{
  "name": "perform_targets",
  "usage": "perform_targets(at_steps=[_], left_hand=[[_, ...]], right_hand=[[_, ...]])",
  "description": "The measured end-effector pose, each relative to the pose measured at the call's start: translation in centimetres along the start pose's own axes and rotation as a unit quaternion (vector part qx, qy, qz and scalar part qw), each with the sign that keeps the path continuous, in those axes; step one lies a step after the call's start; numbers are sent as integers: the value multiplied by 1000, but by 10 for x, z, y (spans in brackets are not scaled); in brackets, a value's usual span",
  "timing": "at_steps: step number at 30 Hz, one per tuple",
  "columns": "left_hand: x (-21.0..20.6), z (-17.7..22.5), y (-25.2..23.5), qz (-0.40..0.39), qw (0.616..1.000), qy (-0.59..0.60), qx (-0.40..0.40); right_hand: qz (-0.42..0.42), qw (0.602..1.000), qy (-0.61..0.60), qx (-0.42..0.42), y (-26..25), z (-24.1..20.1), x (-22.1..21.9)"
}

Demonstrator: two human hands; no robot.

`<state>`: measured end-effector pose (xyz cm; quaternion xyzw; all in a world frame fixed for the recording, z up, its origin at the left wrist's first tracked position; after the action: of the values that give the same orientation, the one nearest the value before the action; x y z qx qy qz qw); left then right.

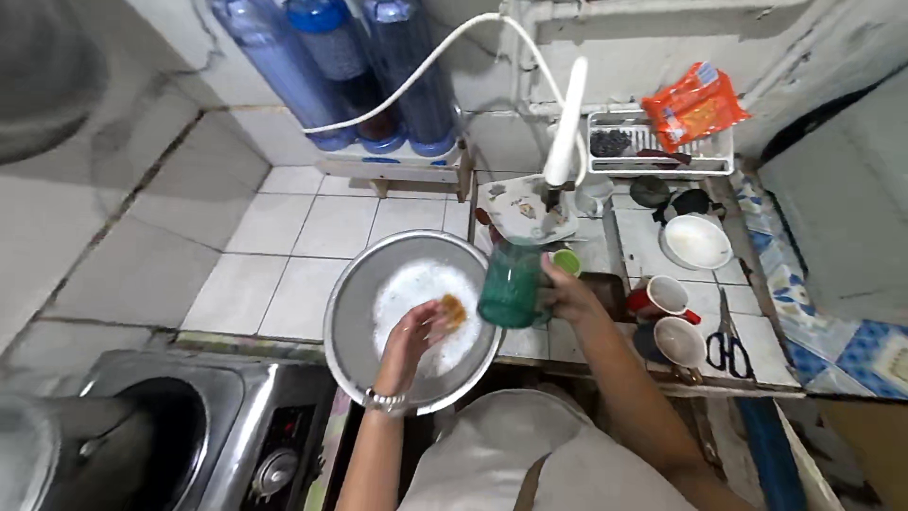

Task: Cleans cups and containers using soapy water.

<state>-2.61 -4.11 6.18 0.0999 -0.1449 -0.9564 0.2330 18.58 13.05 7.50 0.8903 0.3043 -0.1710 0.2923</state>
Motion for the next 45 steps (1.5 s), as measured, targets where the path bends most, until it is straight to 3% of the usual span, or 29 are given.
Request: perform_targets(at_steps=[3,5,7,8,9,12,13,15,18,20,23,27,29,31,33,34,35,36,37,38,39,41,42,43,44,45], left_hand=[[5,14,-8,-57,998,2,-34],[24,20,-16,-32,999,-2,17],[54,25,-26,-21,992,-89,86],[68,26,-31,-18,981,-150,117],[81,24,-36,-18,966,-214,144],[103,13,-50,-61,901,-384,191],[103,11,-53,-91,869,-439,206],[96,9,-57,-154,799,-533,229],[79,-1,-66,-232,735,-600,217],[71,-14,-79,-259,729,-608,178],[55,-30,-93,-234,735,-625,121],[36,-37,-97,-227,720,-656,-9],[38,-36,-96,-254,728,-634,-66],[41,-30,-94,-264,763,-579,-114],[40,-24,-88,-271,778,-547,-147],[40,-21,-85,-273,777,-545,-158],[39,-19,-81,-276,777,-544,-156],[39,-20,-77,-283,776,-546,-144],[38,-22,-74,-291,772,-550,-126],[37,-25,-71,-301,766,-559,-106],[34,-28,-69,-308,758,-568,-91],[31,-31,-69,-310,749,-581,-72],[31,-32,-70,-302,753,-580,-74],[31,-32,-71,-291,761,-576,-75],[31,-30,-72,-274,772,-569,-72],[32,-29,-73,-252,786,-560,-69]], right_hand=[[-115,984,135,25,-19,10,-80],[-75,985,156,6,-40,31,-110],[-50,965,257,-23,-67,60,-114],[-68,931,358,-30,-77,76,-111],[-104,868,484,-32,-81,92,-109],[-220,643,732,-38,-67,132,-116],[-234,599,764,-43,-61,141,-120],[-214,563,796,-59,-60,141,-126],[-157,589,789,-82,-81,121,-122],[-148,638,748,-107,-101,110,-112],[-147,740,642,-135,-110,108,-102],[-150,826,526,-136,-104,111,-100],[-150,871,442,-154,-108,123,-97],[-178,920,315,-153,-102,131,-107],[-213,939,242,-120,-94,139,-126],[-229,927,282,-95,-92,140,-132],[-255,883,389,-63,-88,138,-136],[-286,798,530,-33,-85,136,-139],[-322,679,659,-13,-82,138,-142],[-350,562,749,-13,-78,141,-143],[-361,482,798,-41,-75,143,-147],[-357,404,836,-101,-73,143,-164],[-346,417,835,-99,-76,144,-170],[-335,474,809,-86,-83,148,-168],[-319,557,762,-82,-88,145,-164],[-283,666,684,-90,-93,141,-157]])
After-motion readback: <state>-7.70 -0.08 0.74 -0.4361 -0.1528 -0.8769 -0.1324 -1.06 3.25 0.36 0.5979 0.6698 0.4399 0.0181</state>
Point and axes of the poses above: each hand's wrist, its own y-axis away from the middle knuckle, its own x-axis out of the back of the hand, z = x × y, the point moved 4 cm from there along -y, towards the middle knuckle
